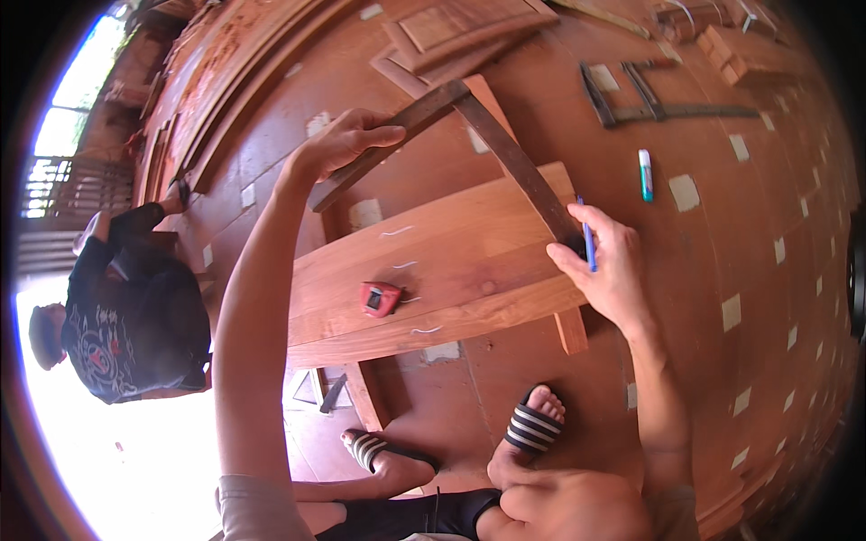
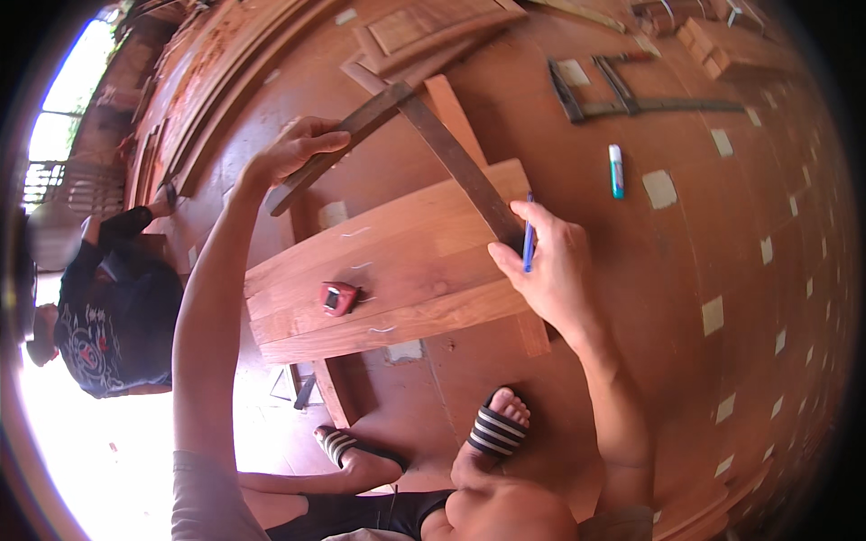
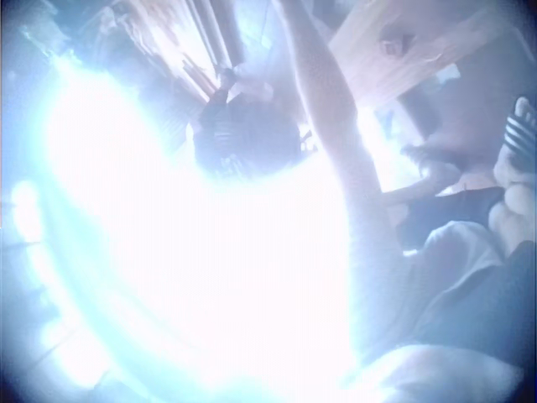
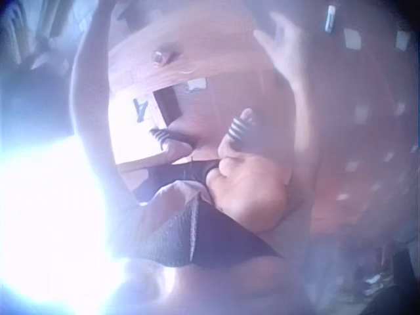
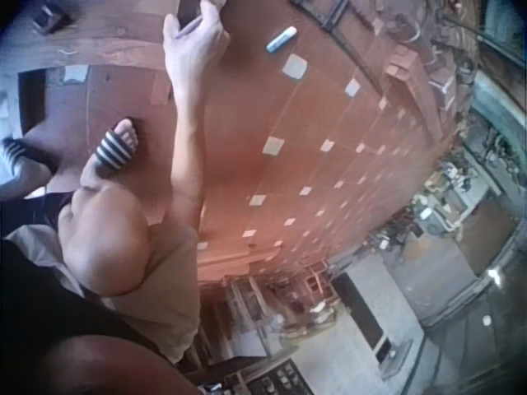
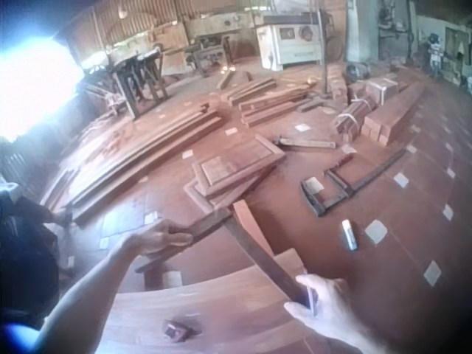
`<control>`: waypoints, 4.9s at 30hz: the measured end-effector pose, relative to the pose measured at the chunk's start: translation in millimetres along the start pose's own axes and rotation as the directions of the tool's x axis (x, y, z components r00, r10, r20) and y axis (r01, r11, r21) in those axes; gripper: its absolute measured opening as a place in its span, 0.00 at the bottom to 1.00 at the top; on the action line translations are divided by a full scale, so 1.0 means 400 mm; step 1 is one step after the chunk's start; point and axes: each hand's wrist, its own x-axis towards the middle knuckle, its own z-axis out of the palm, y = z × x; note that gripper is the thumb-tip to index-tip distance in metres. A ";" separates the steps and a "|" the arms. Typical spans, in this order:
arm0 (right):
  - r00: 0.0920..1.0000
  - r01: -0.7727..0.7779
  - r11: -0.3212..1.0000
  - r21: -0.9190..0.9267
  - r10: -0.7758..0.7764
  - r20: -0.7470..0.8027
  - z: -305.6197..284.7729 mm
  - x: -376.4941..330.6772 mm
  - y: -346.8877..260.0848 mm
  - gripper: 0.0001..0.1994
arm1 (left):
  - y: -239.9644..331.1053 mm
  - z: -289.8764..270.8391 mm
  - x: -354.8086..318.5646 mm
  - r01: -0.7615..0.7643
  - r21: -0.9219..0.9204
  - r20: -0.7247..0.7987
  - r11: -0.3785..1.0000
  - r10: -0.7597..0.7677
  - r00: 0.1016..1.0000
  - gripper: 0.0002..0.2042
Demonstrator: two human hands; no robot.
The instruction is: The person measures and marks a wooden plank using a tape measure, ruler, and set square. They repeatedly reposition the tools to draw straight lines and mark measurement points on the wood surface.
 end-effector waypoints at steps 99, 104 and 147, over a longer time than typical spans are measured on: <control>0.907 0.108 0.986 -0.129 -0.045 0.419 -0.107 0.080 0.303 0.07 | -0.806 0.089 -0.956 0.527 0.141 -0.436 0.838 -0.425 0.793 0.05; 0.915 0.107 0.985 -0.138 -0.043 0.402 -0.098 0.080 0.307 0.09 | -0.809 0.087 -0.951 0.543 0.140 -0.431 0.828 -0.442 0.786 0.05; 0.955 0.079 0.977 -0.199 -0.017 0.295 -0.072 0.060 0.288 0.10 | -0.756 0.079 -0.899 0.647 0.163 -0.377 0.745 -0.559 0.738 0.06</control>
